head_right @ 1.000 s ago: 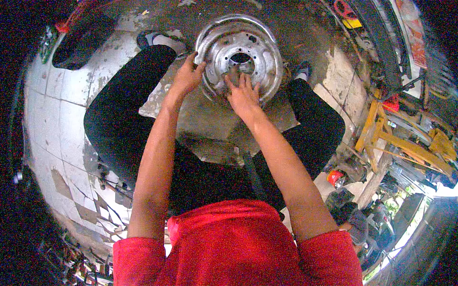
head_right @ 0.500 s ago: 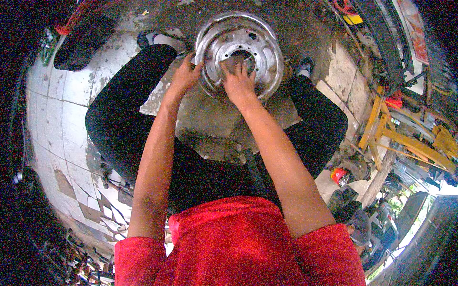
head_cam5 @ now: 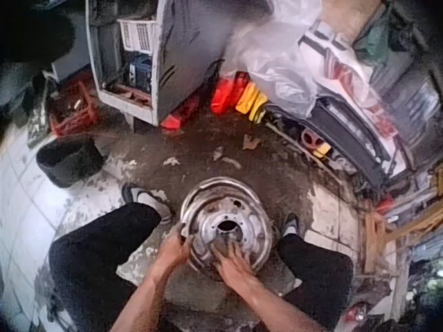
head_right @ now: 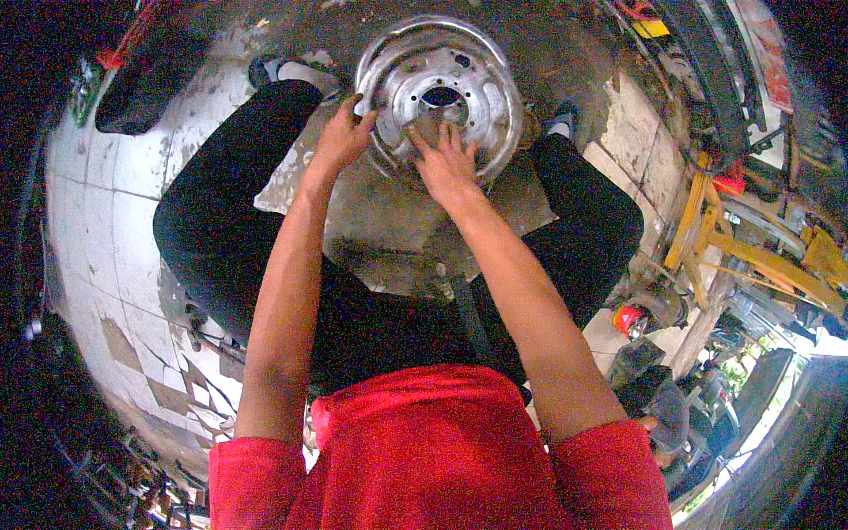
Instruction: The person scrubs a metal wheel rim with a small abrasive pad, rotating the rim to reach different areas. The person works on the inner and outer surfaces of the rim while seated on the floor.
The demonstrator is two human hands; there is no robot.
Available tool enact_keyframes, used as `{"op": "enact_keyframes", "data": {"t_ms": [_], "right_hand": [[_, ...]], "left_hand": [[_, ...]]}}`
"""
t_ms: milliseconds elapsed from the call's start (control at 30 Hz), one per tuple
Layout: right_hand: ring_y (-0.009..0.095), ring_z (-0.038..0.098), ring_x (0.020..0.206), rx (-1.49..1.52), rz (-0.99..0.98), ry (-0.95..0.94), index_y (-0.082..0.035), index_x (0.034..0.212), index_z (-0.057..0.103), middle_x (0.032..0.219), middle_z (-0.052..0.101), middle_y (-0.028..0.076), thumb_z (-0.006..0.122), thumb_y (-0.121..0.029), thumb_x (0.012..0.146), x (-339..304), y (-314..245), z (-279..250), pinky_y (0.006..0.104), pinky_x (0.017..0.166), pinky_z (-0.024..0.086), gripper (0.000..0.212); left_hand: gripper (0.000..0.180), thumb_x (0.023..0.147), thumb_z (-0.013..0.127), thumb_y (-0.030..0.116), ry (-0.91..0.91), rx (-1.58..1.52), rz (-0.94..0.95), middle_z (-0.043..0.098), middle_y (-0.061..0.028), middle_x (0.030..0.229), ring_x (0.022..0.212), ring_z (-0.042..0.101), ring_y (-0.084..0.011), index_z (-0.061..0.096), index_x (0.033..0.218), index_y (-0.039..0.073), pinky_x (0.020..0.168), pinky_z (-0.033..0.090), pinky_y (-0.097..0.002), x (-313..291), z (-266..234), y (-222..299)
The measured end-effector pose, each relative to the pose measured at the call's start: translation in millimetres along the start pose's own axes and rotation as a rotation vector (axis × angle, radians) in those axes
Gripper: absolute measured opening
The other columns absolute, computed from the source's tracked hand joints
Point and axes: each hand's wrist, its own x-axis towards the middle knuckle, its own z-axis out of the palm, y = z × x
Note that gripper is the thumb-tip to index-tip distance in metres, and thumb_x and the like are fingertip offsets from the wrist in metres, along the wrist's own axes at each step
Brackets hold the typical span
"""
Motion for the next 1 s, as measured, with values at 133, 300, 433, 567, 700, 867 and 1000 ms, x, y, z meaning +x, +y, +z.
{"op": "enact_keyframes", "data": {"t_ms": [133, 300, 433, 567, 700, 867, 1000], "right_hand": [[0.042, 0.031, 0.135, 0.012, 0.031, 0.079, -0.031, 0.145, 0.035, 0.145, 0.033, 0.026, 0.056, -0.035, 0.091, 32, -5, 1, 0.0686, 0.102, 0.026, 0.058], [0.041, 0.031, 0.136, 0.023, 0.007, 0.076, -0.031, 0.144, 0.036, 0.144, 0.035, 0.026, 0.055, -0.037, 0.091, 17, -5, 4, 0.0681, 0.103, 0.025, 0.057], [0.040, 0.030, 0.137, -0.021, -0.015, 0.024, -0.031, 0.145, 0.036, 0.143, 0.036, 0.026, 0.055, -0.037, 0.091, -6, 0, 3, 0.0668, 0.104, 0.024, 0.057], [0.040, 0.029, 0.137, -0.043, -0.016, 0.021, -0.029, 0.144, 0.037, 0.144, 0.035, 0.025, 0.054, -0.036, 0.092, -1, 0, -2, 0.0661, 0.104, 0.025, 0.055], [0.040, 0.028, 0.138, -0.006, 0.030, 0.057, -0.027, 0.144, 0.037, 0.145, 0.034, 0.024, 0.053, -0.035, 0.094, 30, -9, -8, 0.0658, 0.104, 0.026, 0.054], [0.040, 0.028, 0.137, -0.026, 0.015, 0.059, -0.026, 0.145, 0.037, 0.145, 0.035, 0.024, 0.053, -0.036, 0.094, 21, -8, -6, 0.0654, 0.104, 0.027, 0.055], [0.040, 0.027, 0.138, -0.043, -0.013, 0.005, -0.025, 0.146, 0.035, 0.145, 0.035, 0.024, 0.054, -0.035, 0.093, -2, -6, -5, 0.0648, 0.104, 0.027, 0.056]], "left_hand": [[0.058, 0.089, 0.057, 0.034, 0.046, 0.066, 0.023, 0.062, -0.0291, 0.109, 0.107, 0.059, -0.0418, 0.043, 0.135, 0.002, 0.093, 0.045, -0.0466, -3, 0, 3], [0.058, 0.089, 0.057, 0.035, 0.062, 0.062, -0.009, 0.064, -0.0278, 0.107, 0.105, 0.060, -0.0413, 0.043, 0.134, 0.002, 0.091, 0.046, -0.0471, 0, 1, -11], [0.059, 0.089, 0.057, 0.036, 0.032, 0.090, -0.015, 0.065, -0.0262, 0.107, 0.104, 0.062, -0.0401, 0.042, 0.136, 0.003, 0.090, 0.047, -0.0461, -1, 0, -6], [0.059, 0.090, 0.056, 0.037, 0.002, 0.054, -0.032, 0.064, -0.0263, 0.109, 0.105, 0.061, -0.0407, 0.042, 0.136, 0.003, 0.092, 0.046, -0.0466, -2, 0, -4], [0.059, 0.089, 0.055, 0.036, 0.049, 0.071, 0.026, 0.061, -0.0279, 0.115, 0.110, 0.058, -0.0426, 0.042, 0.136, 0.003, 0.095, 0.044, -0.0474, 1, 0, -2], [0.058, 0.090, 0.055, 0.036, 0.042, 0.074, -0.005, 0.059, -0.0294, 0.117, 0.111, 0.057, -0.0427, 0.043, 0.136, 0.003, 0.097, 0.043, -0.0475, 2, 1, -8], [0.056, 0.090, 0.055, 0.036, 0.039, 0.057, 0.009, 0.060, -0.0297, 0.115, 0.110, 0.057, -0.0431, 0.044, 0.135, 0.005, 0.096, 0.043, -0.0488, 2, 3, -12]]}}
